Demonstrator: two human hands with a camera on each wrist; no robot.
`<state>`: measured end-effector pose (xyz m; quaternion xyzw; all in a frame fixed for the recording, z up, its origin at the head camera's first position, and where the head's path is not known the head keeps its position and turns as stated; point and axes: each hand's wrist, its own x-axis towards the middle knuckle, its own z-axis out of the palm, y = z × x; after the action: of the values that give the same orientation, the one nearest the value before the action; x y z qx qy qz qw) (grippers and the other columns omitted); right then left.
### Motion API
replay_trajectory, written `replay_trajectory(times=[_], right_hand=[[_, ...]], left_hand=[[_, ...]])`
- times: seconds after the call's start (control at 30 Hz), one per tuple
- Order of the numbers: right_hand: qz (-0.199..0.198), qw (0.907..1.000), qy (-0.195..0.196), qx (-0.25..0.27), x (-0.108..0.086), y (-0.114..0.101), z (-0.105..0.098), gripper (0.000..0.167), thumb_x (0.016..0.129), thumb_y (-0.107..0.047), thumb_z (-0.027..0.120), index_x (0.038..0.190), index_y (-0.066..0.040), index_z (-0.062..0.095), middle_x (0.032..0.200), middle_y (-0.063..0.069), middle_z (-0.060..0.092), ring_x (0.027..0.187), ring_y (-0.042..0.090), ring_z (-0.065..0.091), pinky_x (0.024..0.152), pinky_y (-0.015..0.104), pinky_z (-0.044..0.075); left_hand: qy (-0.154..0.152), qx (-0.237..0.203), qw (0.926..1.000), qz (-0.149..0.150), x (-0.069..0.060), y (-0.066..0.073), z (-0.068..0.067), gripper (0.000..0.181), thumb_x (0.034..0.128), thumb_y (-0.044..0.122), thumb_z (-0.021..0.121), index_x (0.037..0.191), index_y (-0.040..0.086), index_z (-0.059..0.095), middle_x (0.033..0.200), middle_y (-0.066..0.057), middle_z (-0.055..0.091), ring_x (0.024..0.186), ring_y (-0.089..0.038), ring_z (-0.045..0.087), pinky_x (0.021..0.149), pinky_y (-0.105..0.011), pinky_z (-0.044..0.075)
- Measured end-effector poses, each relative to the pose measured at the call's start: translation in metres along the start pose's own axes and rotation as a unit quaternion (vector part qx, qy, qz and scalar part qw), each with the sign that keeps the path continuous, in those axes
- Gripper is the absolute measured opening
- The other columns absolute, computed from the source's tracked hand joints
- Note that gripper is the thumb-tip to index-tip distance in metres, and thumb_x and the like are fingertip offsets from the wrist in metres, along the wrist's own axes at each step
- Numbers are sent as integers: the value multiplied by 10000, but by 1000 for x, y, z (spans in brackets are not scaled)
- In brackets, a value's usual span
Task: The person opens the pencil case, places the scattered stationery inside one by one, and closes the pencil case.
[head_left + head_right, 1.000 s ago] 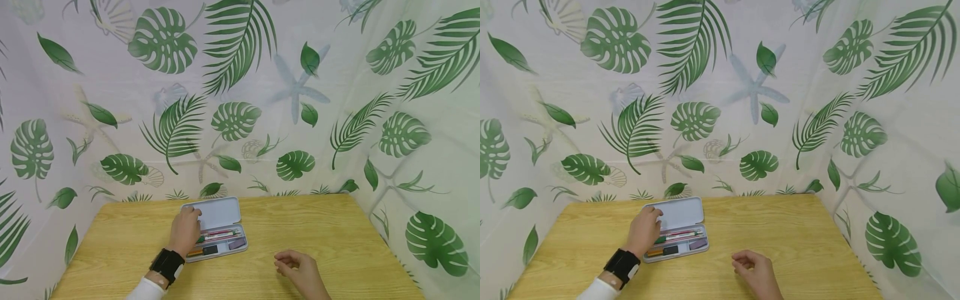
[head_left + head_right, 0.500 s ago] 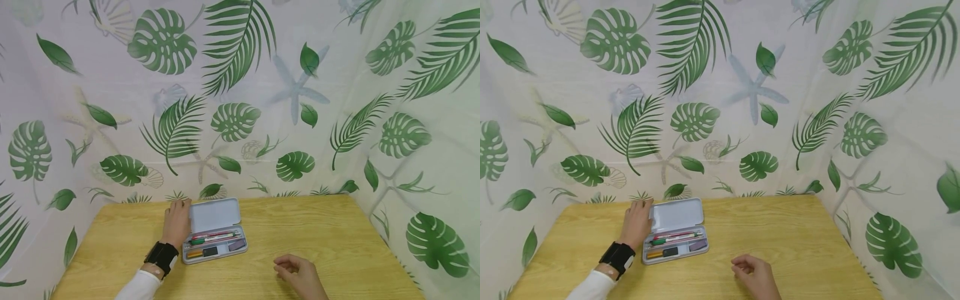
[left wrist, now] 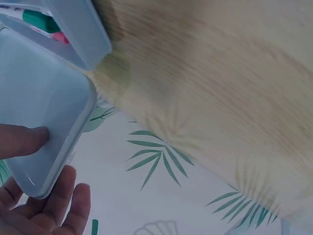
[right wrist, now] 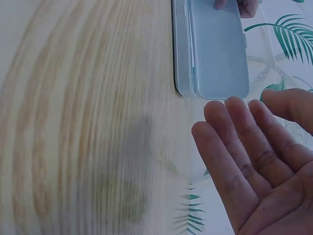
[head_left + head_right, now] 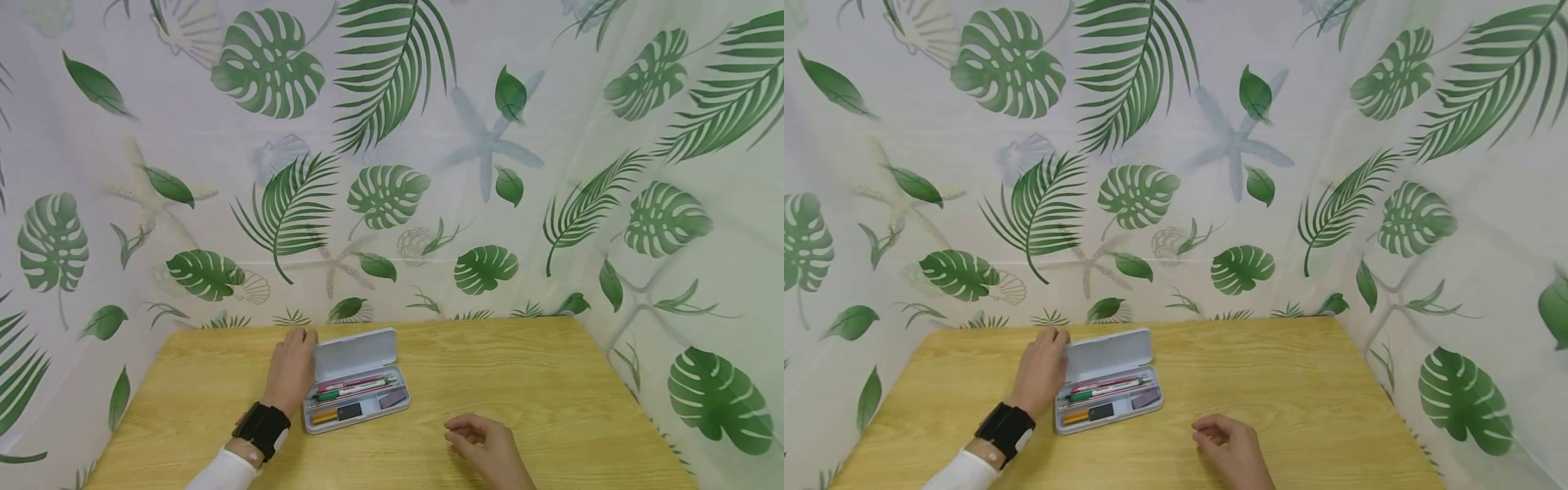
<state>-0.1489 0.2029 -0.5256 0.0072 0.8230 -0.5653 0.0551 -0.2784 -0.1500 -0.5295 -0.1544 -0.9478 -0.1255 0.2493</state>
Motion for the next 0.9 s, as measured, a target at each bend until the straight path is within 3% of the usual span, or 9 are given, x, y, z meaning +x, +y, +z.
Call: replay_trajectory(times=[0.13,0.23,0.3,0.4,0.5,0.6,0.77,0.9], right_hand=[[5,10000,-37,-3,1,-2,2,216,943,-108,751,1095,44,736,908,116,734,802,286,715,670,353,607],[78,10000,-49,-34,1,-3,3,210,948,-106,743,1097,42,737,908,118,738,799,287,716,658,364,601],[105,9999,-46,-72,2,-4,3,211,949,-107,742,1101,40,738,921,120,742,802,287,720,662,370,603],[122,9998,-54,-119,3,-5,4,213,954,-117,740,1104,34,738,937,118,746,805,280,725,670,366,607],[69,9998,-76,-162,3,-6,4,210,957,-119,737,1103,32,738,936,117,746,802,281,724,669,362,608],[-46,9997,-85,-217,4,-8,4,197,957,-113,735,1098,25,742,926,109,745,803,279,716,661,343,602],[-564,9950,-112,-811,12,-15,9,151,963,-111,728,1084,-28,761,962,48,750,861,221,698,703,294,594],[-1250,9762,-193,-1761,22,-24,24,159,941,-92,748,1092,-43,763,1044,60,749,951,257,704,797,400,605]], left_hand=[[-395,-224,9989,80,-9,9,-4,307,837,-122,759,1034,37,586,810,-105,622,697,-254,613,587,-381,510],[-833,-259,9961,164,-19,16,-9,373,818,-158,748,1113,38,630,841,-97,682,677,-233,642,575,-356,529],[-1012,-219,9943,263,-26,21,-12,424,824,-139,750,1199,35,658,966,-111,725,778,-250,687,652,-371,571],[-1297,-271,9903,417,-35,28,-19,407,940,37,731,1338,32,649,1152,-147,726,956,-298,709,797,-431,589],[-1713,-450,9829,495,-45,34,-23,413,1037,263,644,1381,36,637,1270,-195,683,1120,-367,668,906,-504,557],[-2021,-519,9768,485,-53,38,-24,434,1067,329,577,1395,51,634,1348,-232,633,1228,-419,604,964,-541,524],[-1912,-447,9794,478,-58,42,-18,410,1010,306,678,1333,54,683,1338,-247,633,1230,-429,601,947,-517,546],[-1893,-280,9807,395,-61,45,-13,441,940,296,770,1299,48,703,1343,-246,623,1232,-418,594,911,-512,565]])
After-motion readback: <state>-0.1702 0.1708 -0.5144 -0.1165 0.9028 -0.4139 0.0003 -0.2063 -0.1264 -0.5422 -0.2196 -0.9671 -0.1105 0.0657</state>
